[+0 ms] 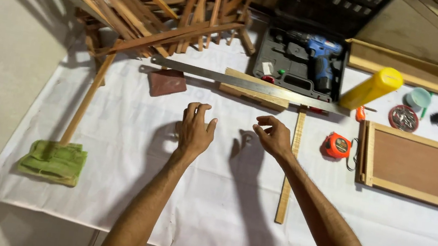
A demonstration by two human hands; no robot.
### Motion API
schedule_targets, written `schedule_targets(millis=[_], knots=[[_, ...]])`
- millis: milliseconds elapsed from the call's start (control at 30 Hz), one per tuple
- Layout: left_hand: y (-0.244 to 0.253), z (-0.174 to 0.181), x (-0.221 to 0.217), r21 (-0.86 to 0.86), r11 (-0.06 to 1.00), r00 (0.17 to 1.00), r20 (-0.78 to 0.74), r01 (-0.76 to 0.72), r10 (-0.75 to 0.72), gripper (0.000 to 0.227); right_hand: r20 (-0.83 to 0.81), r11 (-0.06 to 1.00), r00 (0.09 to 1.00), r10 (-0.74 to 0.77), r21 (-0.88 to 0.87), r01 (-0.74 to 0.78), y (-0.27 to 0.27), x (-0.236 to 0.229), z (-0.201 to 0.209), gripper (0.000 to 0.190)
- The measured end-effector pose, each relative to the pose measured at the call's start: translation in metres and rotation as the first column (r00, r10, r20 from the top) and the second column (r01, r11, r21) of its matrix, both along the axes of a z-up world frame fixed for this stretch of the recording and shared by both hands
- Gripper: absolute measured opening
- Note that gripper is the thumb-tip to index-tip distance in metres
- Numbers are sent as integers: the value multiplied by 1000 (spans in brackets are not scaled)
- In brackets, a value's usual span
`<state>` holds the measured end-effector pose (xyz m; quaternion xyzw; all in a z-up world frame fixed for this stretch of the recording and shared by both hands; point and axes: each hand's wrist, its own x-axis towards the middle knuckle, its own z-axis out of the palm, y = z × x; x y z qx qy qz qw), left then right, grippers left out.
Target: Measure pieces of wood for a small frame construction task.
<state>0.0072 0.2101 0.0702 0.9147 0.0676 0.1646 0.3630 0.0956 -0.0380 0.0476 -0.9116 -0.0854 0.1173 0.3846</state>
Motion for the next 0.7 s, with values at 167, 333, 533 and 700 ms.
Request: schedule_targets(millis=[167, 333, 533, 700], knots=[[-69, -1, 19, 15, 979, 973, 113, 203, -203, 41, 66, 985, 984, -168, -17, 169, -72, -22, 15, 38], [-148, 3, 30, -36, 941, 941, -30, 337, -339, 37, 116, 962, 956, -270, -13, 273, -129, -44, 15, 36], [-223, -21, 44, -46, 916, 873, -287, 398, -393, 45, 130, 948, 943, -307, -41, 315, -164, -51, 8, 36], [-256, -26, 53, 79, 947, 831, -506, 313, -232, 83, 65, 974, 975, -212, -71, 217, -171, -44, 7, 35]])
